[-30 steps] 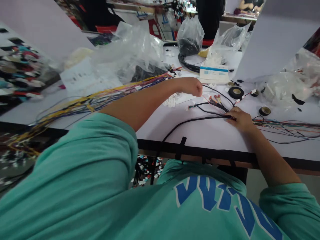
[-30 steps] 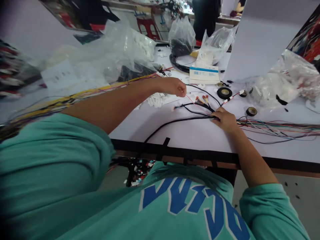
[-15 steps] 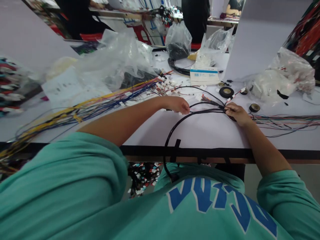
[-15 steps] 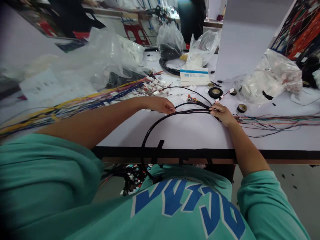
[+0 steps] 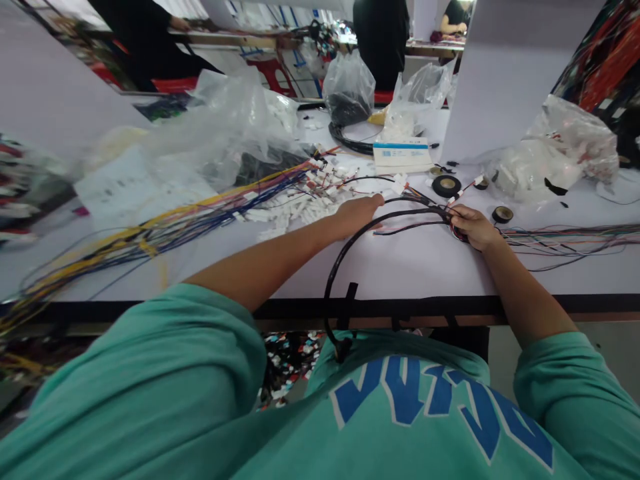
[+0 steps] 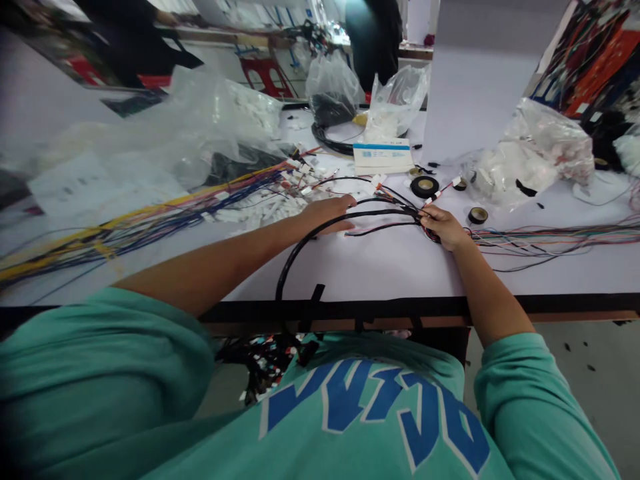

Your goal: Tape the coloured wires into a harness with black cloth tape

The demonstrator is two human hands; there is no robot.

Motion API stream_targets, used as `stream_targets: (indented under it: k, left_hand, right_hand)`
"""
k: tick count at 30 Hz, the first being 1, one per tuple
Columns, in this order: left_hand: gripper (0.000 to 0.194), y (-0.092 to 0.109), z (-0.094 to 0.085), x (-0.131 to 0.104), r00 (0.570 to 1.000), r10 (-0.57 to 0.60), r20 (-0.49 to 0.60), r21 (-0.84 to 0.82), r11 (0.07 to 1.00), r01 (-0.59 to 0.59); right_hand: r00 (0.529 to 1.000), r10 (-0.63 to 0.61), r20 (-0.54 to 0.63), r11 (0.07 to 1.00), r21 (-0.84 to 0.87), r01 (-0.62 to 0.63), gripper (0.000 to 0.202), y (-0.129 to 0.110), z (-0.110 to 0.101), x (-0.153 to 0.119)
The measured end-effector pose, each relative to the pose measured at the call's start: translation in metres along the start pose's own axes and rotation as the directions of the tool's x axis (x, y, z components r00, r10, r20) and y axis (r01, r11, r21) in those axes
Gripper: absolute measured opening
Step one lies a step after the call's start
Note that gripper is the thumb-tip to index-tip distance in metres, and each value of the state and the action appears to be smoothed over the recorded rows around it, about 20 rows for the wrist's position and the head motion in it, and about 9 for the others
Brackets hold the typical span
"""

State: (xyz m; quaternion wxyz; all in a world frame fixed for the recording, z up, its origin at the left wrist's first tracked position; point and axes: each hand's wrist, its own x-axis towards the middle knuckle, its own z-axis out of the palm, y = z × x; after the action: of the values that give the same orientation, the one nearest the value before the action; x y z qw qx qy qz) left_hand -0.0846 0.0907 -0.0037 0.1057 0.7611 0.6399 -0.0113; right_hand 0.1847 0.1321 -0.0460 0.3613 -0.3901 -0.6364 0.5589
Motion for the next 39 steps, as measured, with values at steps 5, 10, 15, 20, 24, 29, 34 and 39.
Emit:
stream_targets:
  k: [5, 10, 15, 20, 24, 29, 34, 39]
  left_hand:
    - [0.035, 0.026, 0.007, 0.010, 0.992, -0.011, -0.128, -0.010, 1.000, 0.010]
    - [0.033, 0.044, 0.008, 0.027, 0.953, 0.054, -0.298, 0.139, 0.990, -0.012]
    - [0.035, 0.040, 0.006, 0.042, 0.974, -0.002, -0.226, 0.126, 0.992, 0.031]
    - [0.029, 0.034, -0.022, 0.031, 0.978, 0.103, -0.182, 0.103, 0.991, -0.085]
    - [0.026, 0.036, -0.037, 0.023, 0.963, 0.125, -0.238, 0.013, 0.992, -0.126]
    - [0.021, 0.034, -0.024, 0.024, 0.915, 0.152, -0.373, -0.098, 0.975, -0.202]
    - [0.017, 0.018, 0.003, 0.032, 0.838, 0.179, -0.516, -0.248, 0.905, -0.346]
    - [0.015, 0.010, 0.022, 0.047, 0.838, 0.163, -0.521, -0.280, 0.895, -0.349]
  right_hand:
    - [1.000, 0.023, 0.021, 0.998, 0.062, -0.024, 0.040, 0.002, -0.002, 0.000]
    - [0.999, 0.026, 0.042, 0.996, 0.087, -0.029, 0.041, 0.005, -0.005, 0.002]
    - [0.998, 0.046, 0.040, 0.988, 0.143, -0.051, 0.039, 0.004, -0.004, 0.002]
    - [0.997, 0.082, 0.008, 0.989, 0.124, -0.083, 0.033, 0.003, 0.001, 0.001]
    - [0.994, 0.085, -0.069, 0.995, 0.053, -0.082, 0.032, 0.005, 0.006, 0.003]
    - [0.990, 0.105, -0.093, 0.993, 0.061, -0.099, 0.034, 0.005, 0.011, 0.004]
    - [0.984, 0.176, -0.014, 0.976, 0.136, -0.173, 0.030, -0.002, 0.012, 0.000]
    - [0.975, 0.223, 0.003, 0.963, 0.153, -0.221, 0.017, -0.010, 0.017, -0.002]
